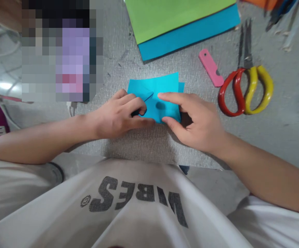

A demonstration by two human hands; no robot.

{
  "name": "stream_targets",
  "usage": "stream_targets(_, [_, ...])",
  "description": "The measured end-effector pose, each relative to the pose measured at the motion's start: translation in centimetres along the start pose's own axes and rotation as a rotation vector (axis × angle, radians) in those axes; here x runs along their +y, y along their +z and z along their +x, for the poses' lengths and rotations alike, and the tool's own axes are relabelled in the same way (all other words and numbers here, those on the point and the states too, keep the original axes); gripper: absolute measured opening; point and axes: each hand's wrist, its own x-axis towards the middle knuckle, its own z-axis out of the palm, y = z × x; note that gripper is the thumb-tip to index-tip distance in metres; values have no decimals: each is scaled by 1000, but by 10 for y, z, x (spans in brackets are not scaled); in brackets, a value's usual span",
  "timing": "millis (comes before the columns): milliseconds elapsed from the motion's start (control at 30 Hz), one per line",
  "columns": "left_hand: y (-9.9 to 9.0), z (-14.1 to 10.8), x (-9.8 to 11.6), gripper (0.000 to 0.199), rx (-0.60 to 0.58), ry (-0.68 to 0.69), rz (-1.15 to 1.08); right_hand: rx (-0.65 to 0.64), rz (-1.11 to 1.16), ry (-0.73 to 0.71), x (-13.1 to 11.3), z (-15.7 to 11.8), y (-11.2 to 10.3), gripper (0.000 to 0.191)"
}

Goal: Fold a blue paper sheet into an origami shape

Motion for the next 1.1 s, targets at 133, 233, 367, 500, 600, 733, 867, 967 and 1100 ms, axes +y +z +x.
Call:
stream_targets(133, [1,-2,0,42,1,-29,-15,35,113,45,2,-1,3,55])
stream_targets(233, [3,-2,1,43,1,-69,-37,-83,162,-61,15,5,-3,68])
stream_targets(367, [7,-1,2,46,10,-81,-20,-161,37,-387,35,15,-9,99])
stream_targets(500, [6,1,3,46,13,-50,0,-121,-49,-505,45,16,-6,96])
stream_targets(600, [1,2,5,47,-12,-42,22,-67,-66,-572,47,15,-3,99])
stream_targets(733, [-4,2,7,46,-63,-13,75,17,-57,-734,49,21,-2,108])
stream_targets(867, [-8,3,9,46,-97,-9,111,32,-62,-730,50,25,-1,107])
stream_targets(967, [-11,4,10,45,-123,-1,134,16,-62,-713,50,23,0,110])
stream_targets(1100, [-12,5,12,45,-134,-13,137,-58,-67,-560,52,18,1,89])
